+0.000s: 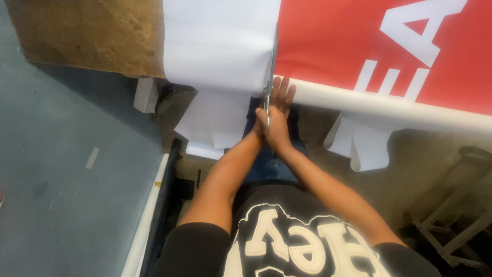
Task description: The person unrolls a large red and white banner on a table, then uses scissors to cut the banner along its length. The person repeats this process, unrolling the banner to reveal different sections and cutting them off.
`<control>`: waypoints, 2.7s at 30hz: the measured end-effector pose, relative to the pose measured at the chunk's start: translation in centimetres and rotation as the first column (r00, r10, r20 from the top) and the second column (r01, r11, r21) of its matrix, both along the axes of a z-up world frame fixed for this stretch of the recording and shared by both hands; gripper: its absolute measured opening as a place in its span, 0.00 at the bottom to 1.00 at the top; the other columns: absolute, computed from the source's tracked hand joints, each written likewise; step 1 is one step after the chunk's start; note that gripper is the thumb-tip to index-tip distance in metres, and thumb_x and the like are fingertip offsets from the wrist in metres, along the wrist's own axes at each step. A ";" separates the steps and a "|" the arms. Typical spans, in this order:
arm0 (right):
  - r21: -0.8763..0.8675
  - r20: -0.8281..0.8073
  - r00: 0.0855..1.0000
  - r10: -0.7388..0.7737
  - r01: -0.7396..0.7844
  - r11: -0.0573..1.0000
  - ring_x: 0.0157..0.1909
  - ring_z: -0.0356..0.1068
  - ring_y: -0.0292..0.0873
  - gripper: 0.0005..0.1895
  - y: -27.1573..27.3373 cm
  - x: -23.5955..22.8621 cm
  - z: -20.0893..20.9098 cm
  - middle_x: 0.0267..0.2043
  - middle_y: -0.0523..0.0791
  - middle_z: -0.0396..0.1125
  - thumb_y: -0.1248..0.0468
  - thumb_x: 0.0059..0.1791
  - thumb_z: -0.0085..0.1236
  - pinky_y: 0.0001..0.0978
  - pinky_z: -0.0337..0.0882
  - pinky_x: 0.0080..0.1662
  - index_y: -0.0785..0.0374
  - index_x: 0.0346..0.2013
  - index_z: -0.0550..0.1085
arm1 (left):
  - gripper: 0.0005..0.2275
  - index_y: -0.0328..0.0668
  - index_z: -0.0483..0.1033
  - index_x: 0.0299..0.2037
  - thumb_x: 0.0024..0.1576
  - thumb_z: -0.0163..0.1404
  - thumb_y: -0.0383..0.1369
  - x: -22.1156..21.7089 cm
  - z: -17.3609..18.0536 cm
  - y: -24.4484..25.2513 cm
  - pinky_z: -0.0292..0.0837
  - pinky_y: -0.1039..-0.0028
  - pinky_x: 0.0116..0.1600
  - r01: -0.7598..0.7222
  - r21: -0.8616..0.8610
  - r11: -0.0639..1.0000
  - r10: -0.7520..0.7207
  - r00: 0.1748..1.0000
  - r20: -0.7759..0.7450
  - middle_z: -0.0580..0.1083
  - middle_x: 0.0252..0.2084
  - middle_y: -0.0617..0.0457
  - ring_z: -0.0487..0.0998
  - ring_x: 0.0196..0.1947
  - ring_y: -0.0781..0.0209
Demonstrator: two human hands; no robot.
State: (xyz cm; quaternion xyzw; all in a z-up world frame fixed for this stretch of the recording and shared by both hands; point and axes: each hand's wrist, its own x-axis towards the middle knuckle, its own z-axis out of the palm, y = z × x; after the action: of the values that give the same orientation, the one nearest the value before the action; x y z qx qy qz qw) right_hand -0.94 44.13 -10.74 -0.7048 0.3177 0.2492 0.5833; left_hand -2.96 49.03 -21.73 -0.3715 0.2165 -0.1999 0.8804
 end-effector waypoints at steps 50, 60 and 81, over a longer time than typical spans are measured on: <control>-0.254 -0.218 0.975 0.043 -0.099 0.962 0.42 0.78 0.45 0.19 -0.6 7.6 2.0 0.48 0.45 0.70 0.43 0.57 0.54 0.49 0.74 0.50 0.53 0.32 0.73 | 0.30 0.71 0.54 0.81 0.68 0.37 0.58 -0.5 -4.4 -0.3 0.49 0.60 0.73 0.262 0.645 0.718 -0.404 0.911 0.079 0.47 0.86 0.69 0.42 0.85 0.59; -0.179 -0.088 0.996 0.025 -0.041 0.983 0.22 0.72 0.41 0.19 -1.5 9.2 -0.8 0.16 0.35 0.65 0.46 0.58 0.51 0.41 0.62 0.52 0.50 0.27 0.70 | 0.30 0.64 0.55 0.80 0.66 0.41 0.54 0.4 -4.4 -0.6 0.48 0.56 0.75 0.059 0.946 0.320 -0.589 0.794 0.150 0.49 0.84 0.63 0.44 0.84 0.54; -0.007 -0.065 0.988 -0.138 0.138 0.990 0.26 0.74 0.41 0.20 -2.7 12.3 0.8 0.19 0.41 0.65 0.47 0.57 0.57 0.33 0.74 0.38 0.57 0.30 0.71 | 0.31 0.46 0.59 0.76 0.62 0.49 0.44 1.7 -3.8 -0.4 0.45 0.47 0.80 -0.691 0.518 -0.504 -0.852 0.498 -0.165 0.54 0.79 0.48 0.48 0.82 0.42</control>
State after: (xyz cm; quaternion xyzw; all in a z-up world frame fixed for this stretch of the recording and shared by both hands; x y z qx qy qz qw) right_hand 11.35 41.44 -9.95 -0.6733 0.3850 0.2309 0.5876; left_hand -1.26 48.63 -25.51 0.8049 -0.1160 -0.2066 0.5440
